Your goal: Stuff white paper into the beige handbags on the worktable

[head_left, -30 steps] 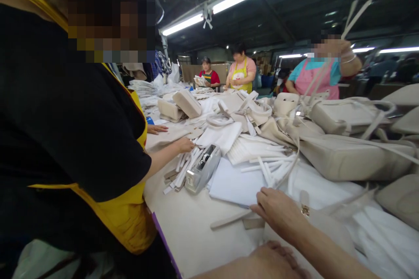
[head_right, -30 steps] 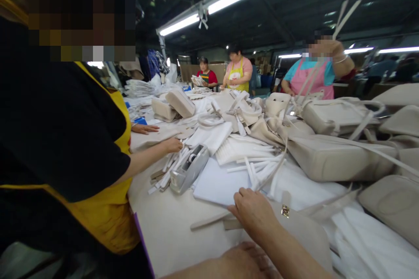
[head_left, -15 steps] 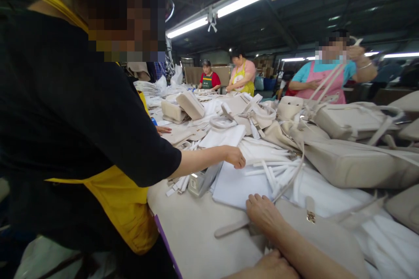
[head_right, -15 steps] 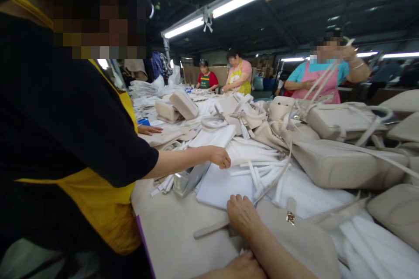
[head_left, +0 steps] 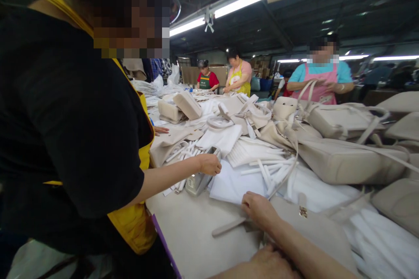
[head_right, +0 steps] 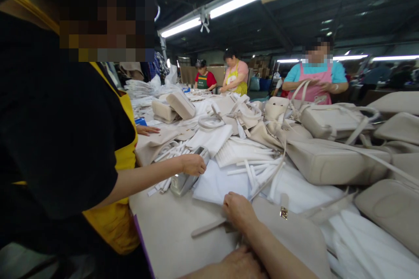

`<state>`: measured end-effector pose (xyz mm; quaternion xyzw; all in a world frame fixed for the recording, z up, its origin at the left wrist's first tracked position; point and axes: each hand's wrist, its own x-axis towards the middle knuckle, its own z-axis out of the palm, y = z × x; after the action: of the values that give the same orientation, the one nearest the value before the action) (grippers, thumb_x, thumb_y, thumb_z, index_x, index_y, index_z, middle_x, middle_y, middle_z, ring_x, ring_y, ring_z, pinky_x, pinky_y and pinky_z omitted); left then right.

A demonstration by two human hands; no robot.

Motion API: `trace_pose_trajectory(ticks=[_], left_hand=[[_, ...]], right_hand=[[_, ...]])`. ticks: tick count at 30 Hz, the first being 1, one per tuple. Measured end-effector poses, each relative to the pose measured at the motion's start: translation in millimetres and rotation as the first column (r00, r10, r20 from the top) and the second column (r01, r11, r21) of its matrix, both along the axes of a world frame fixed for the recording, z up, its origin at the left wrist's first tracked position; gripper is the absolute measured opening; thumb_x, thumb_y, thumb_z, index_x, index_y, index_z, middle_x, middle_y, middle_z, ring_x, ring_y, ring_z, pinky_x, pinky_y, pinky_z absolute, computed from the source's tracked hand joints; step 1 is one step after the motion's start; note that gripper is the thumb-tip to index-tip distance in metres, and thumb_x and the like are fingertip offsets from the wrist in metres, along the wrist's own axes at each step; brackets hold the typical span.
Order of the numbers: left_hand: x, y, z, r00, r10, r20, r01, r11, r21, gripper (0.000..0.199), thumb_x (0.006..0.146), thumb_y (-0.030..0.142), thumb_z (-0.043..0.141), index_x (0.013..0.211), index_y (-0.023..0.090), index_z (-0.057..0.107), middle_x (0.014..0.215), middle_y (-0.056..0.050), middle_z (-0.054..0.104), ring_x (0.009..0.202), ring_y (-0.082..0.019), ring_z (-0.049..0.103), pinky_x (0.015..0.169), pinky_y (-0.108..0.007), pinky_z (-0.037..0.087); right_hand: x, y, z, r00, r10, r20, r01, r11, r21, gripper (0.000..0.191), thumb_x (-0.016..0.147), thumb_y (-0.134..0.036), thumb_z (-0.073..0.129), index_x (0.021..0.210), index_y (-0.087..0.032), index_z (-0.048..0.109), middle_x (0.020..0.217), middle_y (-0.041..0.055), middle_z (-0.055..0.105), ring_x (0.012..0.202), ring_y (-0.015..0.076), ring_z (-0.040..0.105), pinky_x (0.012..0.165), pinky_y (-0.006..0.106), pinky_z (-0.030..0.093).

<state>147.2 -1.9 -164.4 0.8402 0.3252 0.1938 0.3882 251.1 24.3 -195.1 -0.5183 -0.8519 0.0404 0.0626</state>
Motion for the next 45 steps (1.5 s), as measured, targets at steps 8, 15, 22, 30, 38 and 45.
trace_pose_trajectory(ticks=[8, 15, 22, 30, 38, 45], left_hand=[[39.3, -72.5, -11.9, 0.917, -0.228, -0.327, 0.271, 0.959, 0.089, 0.076, 0.069, 0.063, 0.057, 0.119, 0.006, 0.054, 0.126, -0.025, 0.052, 0.120, -0.038, 0.043, 0.103, -0.048, 0.027], [29.7, -75.0, 7.2, 0.978, -0.168, -0.124, 0.165, 0.986, -0.036, 0.071, 0.066, 0.057, 0.064, 0.124, 0.017, 0.052, 0.132, -0.017, 0.050, 0.124, -0.035, 0.040, 0.105, -0.048, 0.024], [12.7, -69.3, 3.1, 0.720, 0.411, 0.559, 0.165, 0.681, -0.713, 0.067, 0.069, 0.063, 0.059, 0.110, 0.010, 0.055, 0.116, -0.017, 0.060, 0.110, -0.028, 0.055, 0.100, -0.039, 0.036], [12.9, -60.5, 4.3, 0.629, 0.745, 0.222, -0.146, 0.394, -0.908, 0.039, 0.078, 0.047, 0.056, 0.096, 0.012, 0.055, 0.093, -0.010, 0.064, 0.070, -0.013, 0.062, 0.059, -0.023, 0.046], [18.9, -61.7, 10.3, 0.642, 0.719, 0.267, -0.245, 0.522, -0.817, 0.032, 0.068, 0.034, 0.067, 0.088, 0.009, 0.061, 0.088, -0.010, 0.063, 0.083, -0.020, 0.059, 0.055, -0.023, 0.045], [16.0, -61.2, 3.0, 0.532, 0.779, 0.331, -0.259, 0.522, -0.813, 0.025, 0.071, 0.027, 0.063, 0.090, 0.011, 0.062, 0.092, -0.009, 0.064, 0.077, -0.016, 0.059, 0.056, -0.023, 0.047]], right_hand=[[84.5, -44.7, 110.3, 0.970, -0.137, -0.201, 0.146, 0.989, 0.027, 0.023, 0.086, -0.034, 0.046, 0.076, -0.021, 0.061, 0.078, 0.0004, 0.065, 0.075, 0.0162, 0.058, 0.069, 0.026, 0.039], [133.9, -113.0, 112.4, 0.949, -0.250, -0.193, 0.257, 0.966, 0.009, 0.016, 0.083, -0.033, 0.053, 0.073, -0.022, 0.060, 0.073, -0.0011, 0.063, 0.070, 0.0152, 0.056, 0.065, 0.026, 0.039], [103.7, -108.0, 72.6, 0.978, -0.199, -0.057, 0.206, 0.963, 0.174, 0.015, 0.086, -0.022, 0.050, 0.074, -0.018, 0.059, 0.078, 0.0036, 0.063, 0.075, 0.0184, 0.057, 0.070, 0.030, 0.038], [89.8, -100.6, 60.1, 0.970, -0.164, -0.178, 0.172, 0.984, 0.035, 0.012, 0.082, -0.025, 0.055, 0.072, -0.020, 0.059, 0.075, 0.0003, 0.063, 0.075, 0.0176, 0.058, 0.069, 0.027, 0.037], [69.2, -87.8, 62.0, 0.955, -0.127, -0.269, 0.123, 0.992, -0.032, 0.015, 0.081, -0.025, 0.052, 0.068, -0.020, 0.059, 0.072, 0.0005, 0.062, 0.069, 0.0152, 0.056, 0.062, 0.024, 0.035], [63.0, -78.1, 55.1, 0.873, -0.135, -0.469, 0.062, 0.984, -0.169, 0.011, 0.074, -0.023, 0.056, 0.064, -0.019, 0.059, 0.065, -0.0028, 0.059, 0.065, 0.0129, 0.053, 0.060, 0.022, 0.035]])
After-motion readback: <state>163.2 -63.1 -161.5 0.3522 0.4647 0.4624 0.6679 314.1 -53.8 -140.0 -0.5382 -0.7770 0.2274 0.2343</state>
